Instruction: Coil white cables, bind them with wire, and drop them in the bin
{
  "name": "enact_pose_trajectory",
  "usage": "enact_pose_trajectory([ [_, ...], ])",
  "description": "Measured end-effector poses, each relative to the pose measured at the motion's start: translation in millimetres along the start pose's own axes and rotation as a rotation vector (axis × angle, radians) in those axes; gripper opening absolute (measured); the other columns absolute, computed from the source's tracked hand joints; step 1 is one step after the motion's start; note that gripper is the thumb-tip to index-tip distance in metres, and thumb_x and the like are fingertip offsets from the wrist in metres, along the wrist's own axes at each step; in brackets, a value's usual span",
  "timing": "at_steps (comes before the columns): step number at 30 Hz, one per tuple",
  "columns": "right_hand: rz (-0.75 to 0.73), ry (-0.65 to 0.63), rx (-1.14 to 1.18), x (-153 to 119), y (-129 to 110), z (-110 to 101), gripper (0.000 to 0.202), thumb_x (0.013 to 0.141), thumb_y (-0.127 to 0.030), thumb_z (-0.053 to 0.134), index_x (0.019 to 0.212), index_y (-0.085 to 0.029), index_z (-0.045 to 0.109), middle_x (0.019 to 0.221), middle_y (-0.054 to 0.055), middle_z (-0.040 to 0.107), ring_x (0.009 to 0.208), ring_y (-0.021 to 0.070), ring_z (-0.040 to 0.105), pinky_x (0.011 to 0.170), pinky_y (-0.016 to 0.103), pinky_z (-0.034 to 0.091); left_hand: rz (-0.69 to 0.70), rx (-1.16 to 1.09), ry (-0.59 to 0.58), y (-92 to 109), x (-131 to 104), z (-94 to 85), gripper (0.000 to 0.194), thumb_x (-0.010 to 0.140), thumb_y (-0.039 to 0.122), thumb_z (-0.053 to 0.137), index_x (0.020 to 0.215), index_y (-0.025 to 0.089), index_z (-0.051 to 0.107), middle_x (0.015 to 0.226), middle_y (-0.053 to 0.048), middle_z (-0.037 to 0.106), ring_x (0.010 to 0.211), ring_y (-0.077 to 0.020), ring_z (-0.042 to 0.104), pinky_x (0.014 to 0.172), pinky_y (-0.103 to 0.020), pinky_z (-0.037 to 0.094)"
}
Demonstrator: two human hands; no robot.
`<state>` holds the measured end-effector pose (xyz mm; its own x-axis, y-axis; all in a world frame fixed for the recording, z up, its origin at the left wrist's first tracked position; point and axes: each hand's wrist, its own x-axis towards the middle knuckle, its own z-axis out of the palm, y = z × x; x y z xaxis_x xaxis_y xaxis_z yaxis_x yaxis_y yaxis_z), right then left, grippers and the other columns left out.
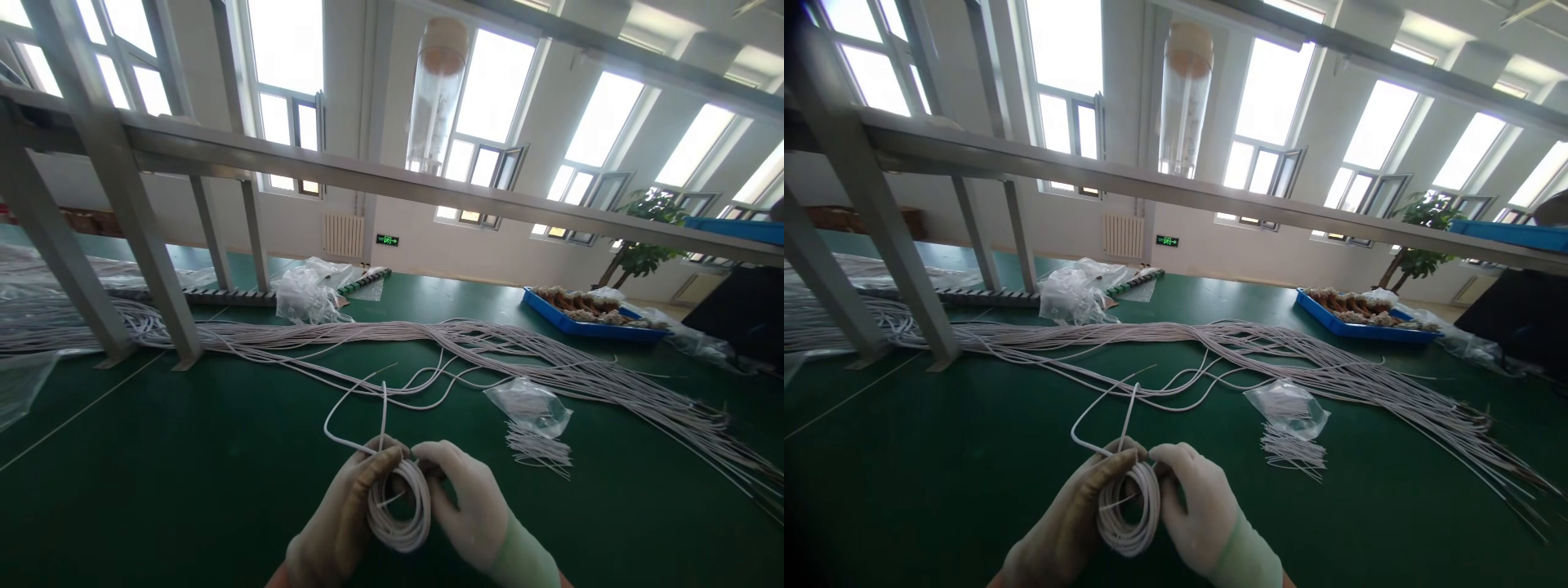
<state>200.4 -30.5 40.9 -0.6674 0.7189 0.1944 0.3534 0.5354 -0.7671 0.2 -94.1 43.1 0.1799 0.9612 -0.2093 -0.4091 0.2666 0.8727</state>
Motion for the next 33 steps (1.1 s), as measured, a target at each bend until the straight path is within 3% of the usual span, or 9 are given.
enact_pose_trajectory([
  [3, 0.099, -0.046, 0.048, -1, -16, -6, 0.036, 0.089, -0.011, 0.053, 0.121, -0.025, 0.059, 0.110, 0.005, 0.068, 0.099, 0.0231, 0.068, 0.088, 0.039, 0.061, -0.007, 0.000, 0.033, -2, 1, -1.6, 0.040, 0.088, 0.045, 0.069, 0.114, 0.016, 0.061, 0.113, -0.011, 0.069, 0.108, -0.0303, 0.065, 0.102, -0.048, 0.048],
  [8, 0.204, -0.105, -0.026, 0, -24, 0, 0.058, 0.078, -0.020, 0.072, 0.133, -0.031, 0.055, 0.121, 0.005, 0.065, 0.107, 0.0290, 0.066, 0.090, 0.045, 0.061, 0.011, 0.028, 0.063, -2, 2, 1.1, 0.045, 0.087, 0.050, 0.069, 0.115, 0.015, 0.061, 0.118, -0.012, 0.065, 0.112, -0.0316, 0.062, 0.101, -0.049, 0.050],
  [12, 0.269, -0.023, -0.146, 5, -16, 15, 0.049, 0.081, -0.029, 0.072, 0.128, -0.030, 0.058, 0.118, 0.007, 0.065, 0.104, 0.0317, 0.068, 0.087, 0.048, 0.062, 0.010, -0.027, 0.048, -1, 0, 7.0, 0.049, 0.087, 0.056, 0.066, 0.116, 0.016, 0.060, 0.116, -0.013, 0.066, 0.110, -0.0331, 0.064, 0.097, -0.050, 0.052],
  [21, 0.148, 0.052, -0.196, 8, -16, 19, 0.041, 0.083, -0.030, 0.071, 0.123, -0.029, 0.060, 0.116, 0.007, 0.066, 0.098, 0.0290, 0.068, 0.083, 0.045, 0.063, 0.025, 0.061, 0.021, 0, -3, -0.4, 0.038, 0.091, 0.046, 0.065, 0.118, 0.020, 0.059, 0.114, -0.009, 0.067, 0.110, -0.0308, 0.064, 0.099, -0.048, 0.053],
  [28, 0.100, 0.075, -0.262, 9, -21, 24, 0.046, 0.083, -0.028, 0.072, 0.127, -0.028, 0.060, 0.124, 0.009, 0.065, 0.102, 0.0306, 0.068, 0.085, 0.046, 0.063, 0.052, 0.157, 0.002, -8, -3, -6.9, 0.055, 0.080, 0.048, 0.079, 0.124, 0.022, 0.059, 0.129, -0.012, 0.061, 0.125, -0.0345, 0.057, 0.109, -0.051, 0.046],
  [31, 0.085, 0.097, -0.314, 9, -19, 22, 0.046, 0.086, -0.027, 0.068, 0.131, -0.025, 0.059, 0.126, 0.012, 0.065, 0.103, 0.0315, 0.068, 0.085, 0.047, 0.064, 0.044, 0.103, 0.037, -8, -3, -6.4, 0.058, 0.077, 0.049, 0.080, 0.125, 0.022, 0.061, 0.127, -0.013, 0.062, 0.125, -0.0362, 0.057, 0.108, -0.052, 0.046],
  [33, -0.004, 0.095, -0.355, 8, -16, 21, 0.042, 0.090, -0.025, 0.062, 0.132, -0.025, 0.059, 0.128, 0.012, 0.065, 0.106, 0.0309, 0.068, 0.088, 0.046, 0.063, 0.033, 0.137, 0.079, -8, -3, -6.0, 0.057, 0.073, 0.046, 0.084, 0.122, 0.023, 0.063, 0.123, -0.012, 0.063, 0.122, -0.0374, 0.058, 0.107, -0.053, 0.047],
])
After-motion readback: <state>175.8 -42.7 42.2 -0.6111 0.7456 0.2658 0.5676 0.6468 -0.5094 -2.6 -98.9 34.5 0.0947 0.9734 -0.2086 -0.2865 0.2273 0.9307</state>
